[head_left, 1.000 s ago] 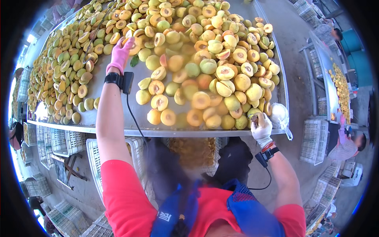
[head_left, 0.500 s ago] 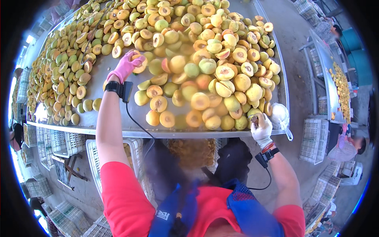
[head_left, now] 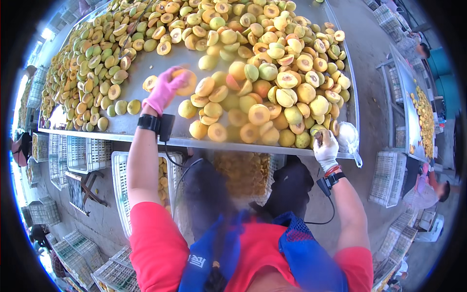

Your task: Pitting peaches using a small knife at a processing table.

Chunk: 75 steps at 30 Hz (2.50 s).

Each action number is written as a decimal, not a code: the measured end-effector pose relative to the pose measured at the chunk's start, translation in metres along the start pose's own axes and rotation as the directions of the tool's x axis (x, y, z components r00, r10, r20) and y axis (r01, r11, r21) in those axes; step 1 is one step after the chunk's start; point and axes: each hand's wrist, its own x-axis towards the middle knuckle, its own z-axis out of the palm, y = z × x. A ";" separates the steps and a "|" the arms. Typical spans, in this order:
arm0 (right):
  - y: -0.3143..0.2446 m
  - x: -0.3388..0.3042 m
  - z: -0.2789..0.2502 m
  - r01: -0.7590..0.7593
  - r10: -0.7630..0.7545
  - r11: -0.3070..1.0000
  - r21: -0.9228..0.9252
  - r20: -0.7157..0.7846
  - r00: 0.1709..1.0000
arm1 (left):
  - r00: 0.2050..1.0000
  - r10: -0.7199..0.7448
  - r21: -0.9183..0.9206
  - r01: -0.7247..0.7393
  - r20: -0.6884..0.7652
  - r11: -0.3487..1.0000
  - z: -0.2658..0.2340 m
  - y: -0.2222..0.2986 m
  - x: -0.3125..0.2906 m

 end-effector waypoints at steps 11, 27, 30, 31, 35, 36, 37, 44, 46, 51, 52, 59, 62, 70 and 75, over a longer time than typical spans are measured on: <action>-0.005 0.003 -0.001 0.011 -0.010 1.000 0.017 -0.016 1.000 | 0.977 -0.117 0.216 0.154 -0.176 0.964 -0.022 -0.066 0.031; -0.011 0.001 -0.002 0.005 -0.002 0.998 0.057 -0.052 0.999 | 0.996 -0.089 -0.394 0.094 0.032 0.914 0.060 0.090 -0.131; -0.004 0.001 0.001 0.034 -0.034 0.999 0.036 0.004 0.999 | 0.998 -0.054 -0.551 0.070 0.044 0.831 0.079 0.110 -0.169; -0.006 0.002 -0.001 0.061 -0.060 0.998 0.035 -0.014 0.998 | 0.999 -0.005 -0.713 0.042 0.054 0.700 0.088 0.116 -0.183; -0.045 -0.012 -0.024 0.094 -0.059 0.983 0.156 -0.214 0.975 | 0.778 0.617 0.341 -0.552 -0.116 0.761 0.111 0.107 -0.220; -0.067 -0.017 -0.038 0.001 0.057 0.928 0.372 -0.144 0.988 | 0.655 0.751 0.507 -0.622 -0.079 0.596 0.112 0.100 -0.222; -0.083 -0.023 -0.046 -0.104 0.162 0.820 0.563 -0.054 0.985 | 0.656 0.752 0.503 -0.627 -0.073 0.595 0.121 0.105 -0.227; -0.200 -0.086 -0.108 -0.387 -0.027 0.112 0.915 0.392 0.920 | 0.919 0.369 -0.232 -0.393 -0.142 0.890 0.168 0.100 -0.253; -0.220 -0.094 -0.116 -0.464 -0.006 0.029 0.885 0.465 0.885 | 0.822 0.562 0.215 -0.536 -0.088 0.817 0.190 0.096 -0.265; -0.224 -0.104 -0.094 -0.263 0.115 0.152 0.953 0.247 0.962 | 0.977 0.192 -0.581 -0.210 -0.094 0.786 0.237 0.095 -0.286; -0.220 -0.105 -0.094 -0.223 0.135 0.282 0.933 0.192 0.972 | 0.979 0.200 -0.601 -0.174 -0.025 0.780 0.239 0.092 -0.289; -0.211 -0.105 -0.108 0.057 -0.007 0.417 0.907 -0.060 0.998 | 0.980 -0.196 -0.453 0.188 0.030 0.871 0.237 0.098 -0.296; -0.217 -0.114 -0.116 -0.007 0.008 0.583 0.813 0.002 1.000 | 0.980 0.079 -0.467 -0.156 -0.181 0.871 0.242 0.086 -0.292; -0.224 -0.142 -0.099 -0.098 -0.037 0.619 0.780 0.154 0.987 | 0.977 -0.022 -0.581 -0.109 -0.213 0.806 0.242 0.086 -0.290; -0.224 -0.147 -0.098 -0.139 -0.058 0.549 0.824 0.204 0.977 | 0.966 -0.092 -0.561 -0.061 -0.241 0.826 0.247 0.085 -0.289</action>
